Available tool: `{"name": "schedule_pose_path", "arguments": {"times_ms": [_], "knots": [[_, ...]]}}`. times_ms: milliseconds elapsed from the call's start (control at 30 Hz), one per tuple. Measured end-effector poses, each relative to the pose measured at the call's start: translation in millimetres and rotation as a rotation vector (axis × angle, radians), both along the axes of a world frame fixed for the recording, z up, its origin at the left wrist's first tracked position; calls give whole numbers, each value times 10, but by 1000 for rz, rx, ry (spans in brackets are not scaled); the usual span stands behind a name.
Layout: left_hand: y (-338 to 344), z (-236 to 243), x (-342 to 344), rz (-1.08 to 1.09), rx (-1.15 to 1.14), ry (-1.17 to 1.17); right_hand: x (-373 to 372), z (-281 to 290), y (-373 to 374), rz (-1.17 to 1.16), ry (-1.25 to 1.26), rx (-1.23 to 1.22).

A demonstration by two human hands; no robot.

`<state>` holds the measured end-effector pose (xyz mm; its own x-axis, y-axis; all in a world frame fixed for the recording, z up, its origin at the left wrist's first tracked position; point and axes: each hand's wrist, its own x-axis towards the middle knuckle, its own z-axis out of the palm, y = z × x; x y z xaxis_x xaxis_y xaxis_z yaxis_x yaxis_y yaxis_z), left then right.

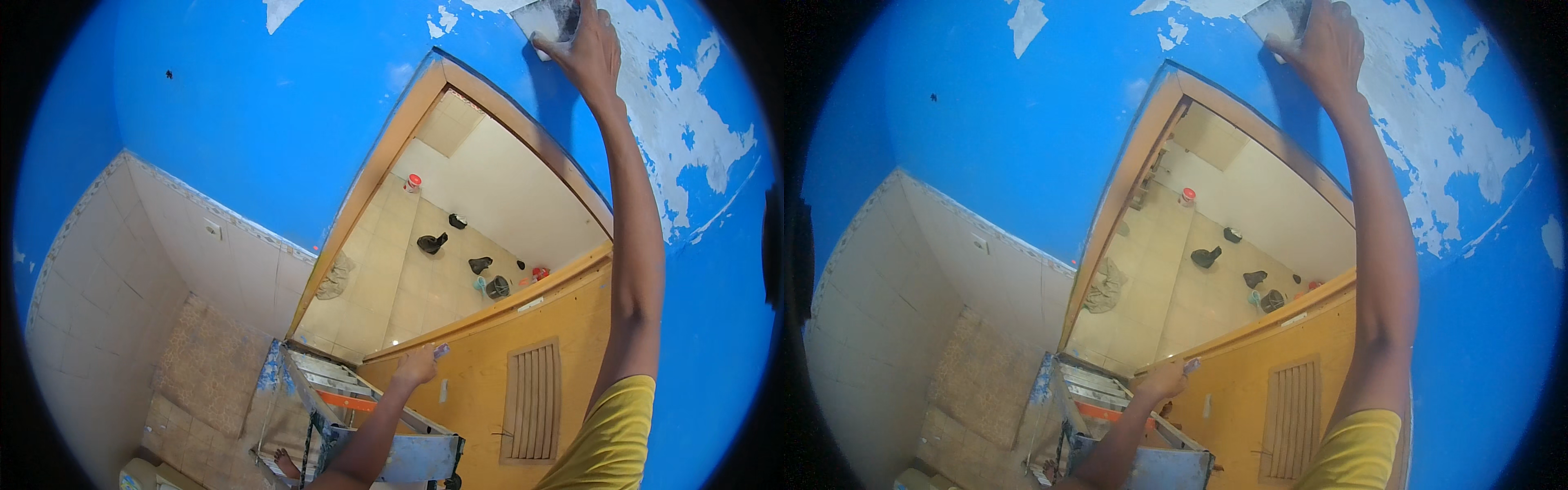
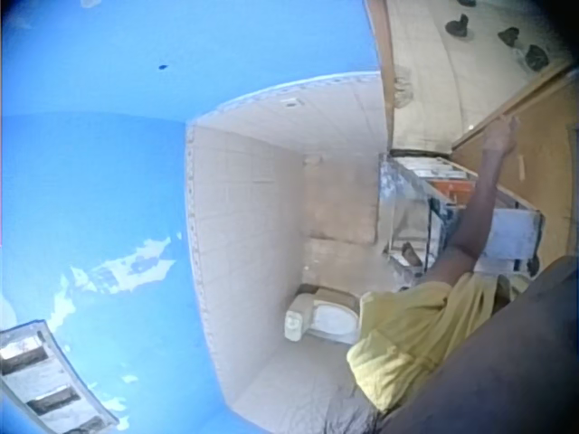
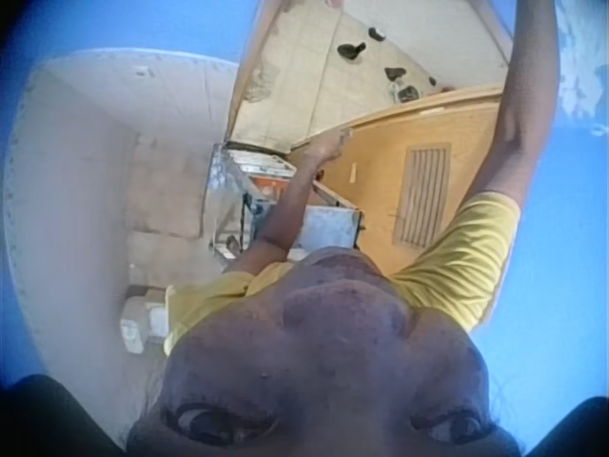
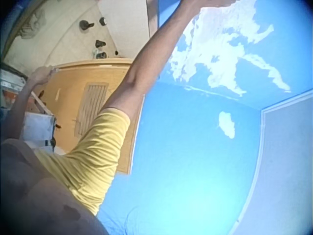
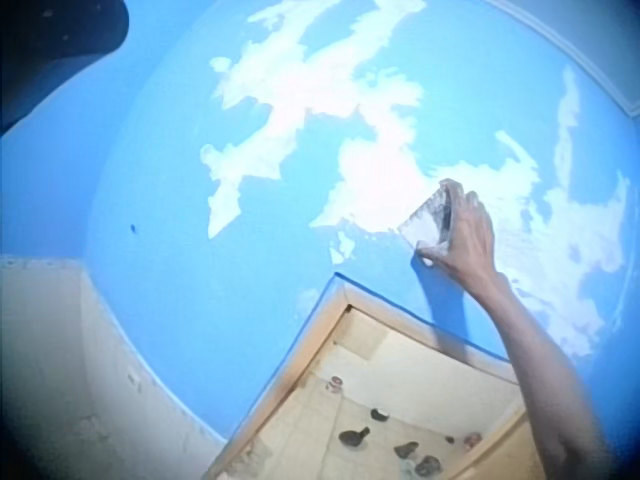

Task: The person applies white plaster to a blue ceiling using a trowel and a hawk. They repeatedly scoop plaster from the hawk and spread it across the ceiling surface while standing on a ladder.

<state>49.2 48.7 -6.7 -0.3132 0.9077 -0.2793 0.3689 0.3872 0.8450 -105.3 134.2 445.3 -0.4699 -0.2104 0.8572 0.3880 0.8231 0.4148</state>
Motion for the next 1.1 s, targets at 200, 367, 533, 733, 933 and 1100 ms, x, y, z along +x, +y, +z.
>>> {"name": "schedule_pose_path", "arguments": {"times_ms": [200,367,533,733,933,1100], "knots": [[77,-92,9,49,53,5,-94,-130,123,8,20,75],[29,-50,-12,34,56,-2,-35,-97,-43,42,84,125],[7,-43,-15,41,40,-5,-31,-16,23,35,29,91],[-27,13,-40,44,19,-31,-80,-79,74,45,23,103],[26,-42,-5,63,15,-29,-110,-125,-93,14,-21,-15],[27,-43,-38,50,30,-56,-175,1,354,54,42,258]]}}
